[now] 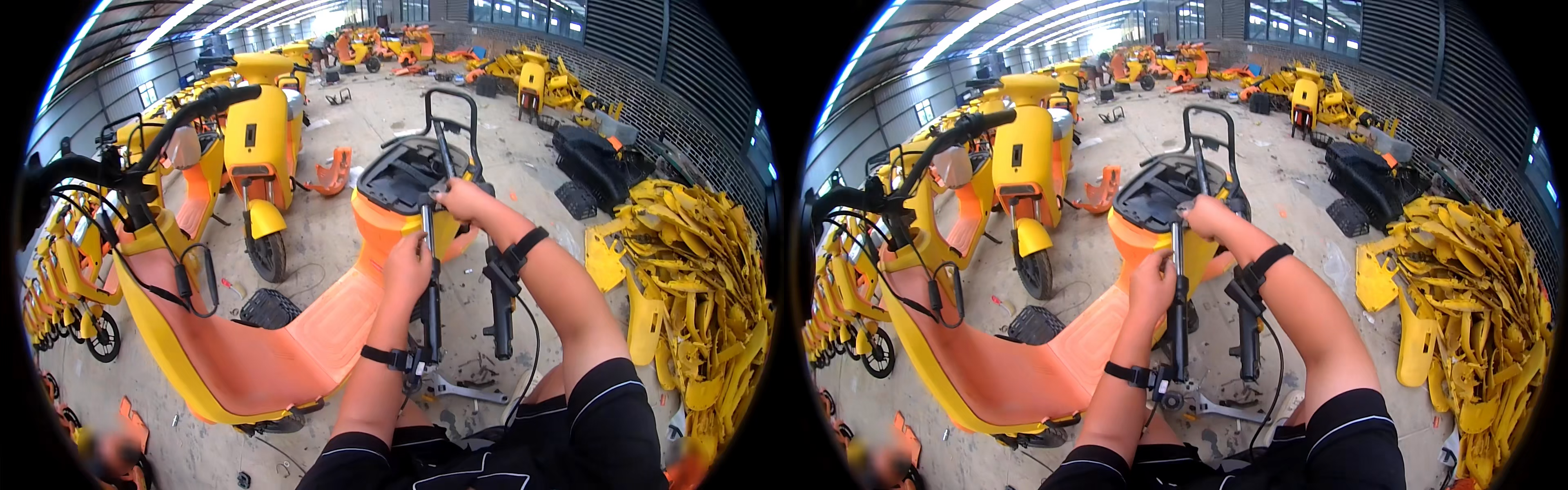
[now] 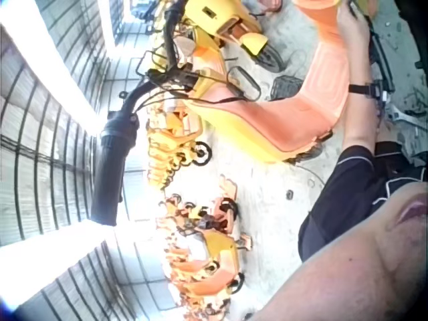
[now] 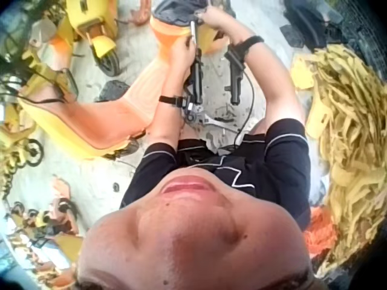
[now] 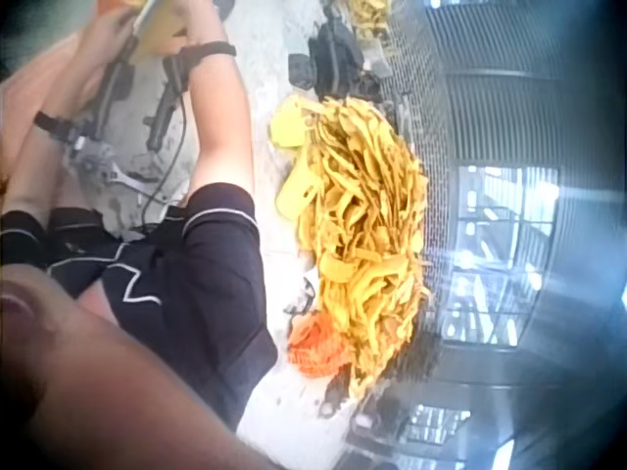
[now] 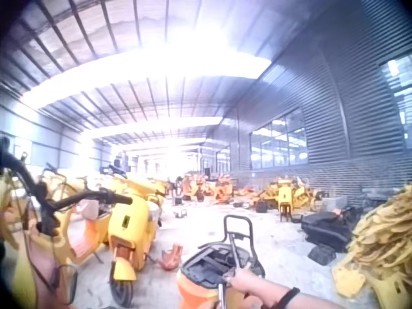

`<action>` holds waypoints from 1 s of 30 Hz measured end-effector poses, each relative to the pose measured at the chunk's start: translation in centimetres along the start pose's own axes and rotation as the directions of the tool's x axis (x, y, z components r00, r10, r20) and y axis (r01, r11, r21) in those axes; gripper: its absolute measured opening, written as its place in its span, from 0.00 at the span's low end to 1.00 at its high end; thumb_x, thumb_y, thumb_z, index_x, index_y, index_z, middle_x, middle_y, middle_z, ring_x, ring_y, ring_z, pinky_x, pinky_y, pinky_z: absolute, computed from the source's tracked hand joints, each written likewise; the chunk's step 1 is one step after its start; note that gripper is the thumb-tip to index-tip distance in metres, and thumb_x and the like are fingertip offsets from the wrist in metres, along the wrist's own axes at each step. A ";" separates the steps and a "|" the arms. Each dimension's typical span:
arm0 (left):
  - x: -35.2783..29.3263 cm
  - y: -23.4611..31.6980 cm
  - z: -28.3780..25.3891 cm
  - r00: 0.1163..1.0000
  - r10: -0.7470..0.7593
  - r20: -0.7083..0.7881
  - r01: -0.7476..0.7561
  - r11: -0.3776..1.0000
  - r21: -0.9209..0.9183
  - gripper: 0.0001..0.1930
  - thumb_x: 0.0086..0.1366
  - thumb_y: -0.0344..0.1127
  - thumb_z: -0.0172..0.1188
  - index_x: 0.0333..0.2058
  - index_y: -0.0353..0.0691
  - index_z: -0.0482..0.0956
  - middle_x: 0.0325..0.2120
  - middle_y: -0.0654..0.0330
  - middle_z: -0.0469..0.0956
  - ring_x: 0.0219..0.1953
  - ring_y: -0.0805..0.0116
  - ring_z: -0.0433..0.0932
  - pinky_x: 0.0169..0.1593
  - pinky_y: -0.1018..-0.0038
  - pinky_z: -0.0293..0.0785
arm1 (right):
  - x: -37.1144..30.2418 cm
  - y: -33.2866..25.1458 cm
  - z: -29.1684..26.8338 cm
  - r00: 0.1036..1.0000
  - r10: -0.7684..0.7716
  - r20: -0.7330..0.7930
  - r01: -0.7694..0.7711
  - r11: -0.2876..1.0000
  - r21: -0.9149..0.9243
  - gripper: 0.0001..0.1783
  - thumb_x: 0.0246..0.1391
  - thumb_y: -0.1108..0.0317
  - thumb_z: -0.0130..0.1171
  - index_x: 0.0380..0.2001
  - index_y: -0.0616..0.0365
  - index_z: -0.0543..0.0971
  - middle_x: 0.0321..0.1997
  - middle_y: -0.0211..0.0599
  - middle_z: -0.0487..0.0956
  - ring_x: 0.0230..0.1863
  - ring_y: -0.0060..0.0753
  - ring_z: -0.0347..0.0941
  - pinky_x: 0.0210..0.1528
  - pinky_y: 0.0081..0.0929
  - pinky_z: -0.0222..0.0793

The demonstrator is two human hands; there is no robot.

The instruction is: The person is assembling the front fork and handlebar assembly of a yellow electric scooter. They use a wrench to tighten bolts and secure the components to the scooter's frame while sitting on the floor in a workshop.

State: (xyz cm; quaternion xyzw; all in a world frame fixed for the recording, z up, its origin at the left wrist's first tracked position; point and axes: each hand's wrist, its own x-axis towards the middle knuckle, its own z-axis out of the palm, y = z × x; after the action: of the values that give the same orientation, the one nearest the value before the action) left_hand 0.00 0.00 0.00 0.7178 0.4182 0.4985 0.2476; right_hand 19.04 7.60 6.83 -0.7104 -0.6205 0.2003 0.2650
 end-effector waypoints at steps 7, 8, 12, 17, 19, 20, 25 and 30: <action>0.0 2.4 -0.1 0.996 0.030 -0.080 -0.039 0.993 -0.114 0.11 0.65 0.35 0.59 0.41 0.34 0.81 0.34 0.45 0.81 0.38 0.46 0.80 0.43 0.57 0.76 | -1.9 -3.7 -1.7 0.994 0.105 0.015 -0.106 0.984 0.146 0.18 0.62 0.57 0.58 0.31 0.64 0.78 0.16 0.39 0.73 0.14 0.33 0.68 0.16 0.35 0.61; 1.3 2.9 -0.4 0.988 0.099 -0.117 -0.110 0.990 -0.084 0.11 0.65 0.36 0.58 0.40 0.35 0.81 0.34 0.46 0.81 0.38 0.46 0.80 0.43 0.57 0.75 | -1.4 -4.8 -2.8 0.997 0.073 0.037 -0.079 0.975 0.209 0.18 0.62 0.56 0.59 0.35 0.65 0.78 0.17 0.37 0.73 0.14 0.31 0.67 0.16 0.33 0.60; -0.8 2.1 0.7 0.990 0.120 -0.080 -0.121 0.993 -0.013 0.13 0.66 0.40 0.58 0.40 0.36 0.81 0.33 0.47 0.82 0.39 0.47 0.79 0.45 0.57 0.74 | -2.1 -3.0 -1.0 0.987 0.128 0.097 -0.154 0.926 0.345 0.19 0.61 0.57 0.60 0.29 0.66 0.77 0.19 0.38 0.73 0.15 0.31 0.68 0.17 0.32 0.62; -1.8 3.7 0.9 0.990 0.137 -0.012 -0.136 0.988 0.078 0.15 0.65 0.41 0.60 0.44 0.37 0.80 0.37 0.51 0.81 0.43 0.50 0.78 0.47 0.58 0.72 | -2.0 -3.2 -1.9 0.957 0.219 0.189 -0.283 0.846 0.452 0.11 0.60 0.62 0.61 0.33 0.60 0.80 0.24 0.33 0.76 0.19 0.27 0.69 0.19 0.29 0.64; -1.9 4.0 1.0 0.955 0.295 -0.023 -0.284 0.936 0.210 0.17 0.64 0.43 0.60 0.46 0.38 0.79 0.40 0.52 0.80 0.47 0.51 0.76 0.51 0.58 0.69 | -2.5 -3.8 -2.5 0.958 0.206 0.198 -0.280 0.820 0.499 0.10 0.59 0.64 0.63 0.32 0.60 0.80 0.25 0.34 0.77 0.20 0.29 0.71 0.20 0.29 0.66; -2.0 4.0 1.2 0.953 0.302 -0.006 -0.294 0.932 0.212 0.17 0.64 0.43 0.60 0.47 0.39 0.79 0.41 0.53 0.79 0.48 0.51 0.75 0.52 0.58 0.68 | -3.0 -3.9 -2.9 0.962 0.191 0.197 -0.268 0.810 0.521 0.09 0.58 0.65 0.63 0.32 0.61 0.80 0.25 0.34 0.77 0.20 0.29 0.72 0.21 0.29 0.67; -2.2 3.8 1.5 0.961 0.278 0.008 -0.276 0.949 0.156 0.19 0.64 0.45 0.60 0.48 0.39 0.78 0.42 0.54 0.79 0.51 0.51 0.74 0.54 0.58 0.66 | -3.7 -3.6 -2.6 0.964 0.191 0.186 -0.263 0.783 0.564 0.07 0.56 0.69 0.63 0.33 0.64 0.81 0.29 0.37 0.80 0.24 0.31 0.77 0.23 0.28 0.72; -1.9 3.7 1.3 0.980 0.193 0.045 -0.195 0.979 0.059 0.18 0.63 0.44 0.60 0.48 0.40 0.78 0.41 0.53 0.79 0.51 0.52 0.73 0.56 0.58 0.64 | -3.7 -2.8 -1.9 0.984 0.091 0.155 -0.141 0.926 0.351 0.09 0.56 0.71 0.60 0.39 0.61 0.80 0.31 0.35 0.81 0.24 0.28 0.77 0.21 0.26 0.67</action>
State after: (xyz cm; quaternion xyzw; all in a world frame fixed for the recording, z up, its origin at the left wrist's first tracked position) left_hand 2.23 -3.50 1.41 0.7722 0.3567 0.4928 0.1833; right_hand 17.47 3.98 9.94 -0.6698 -0.5466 0.3742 0.3356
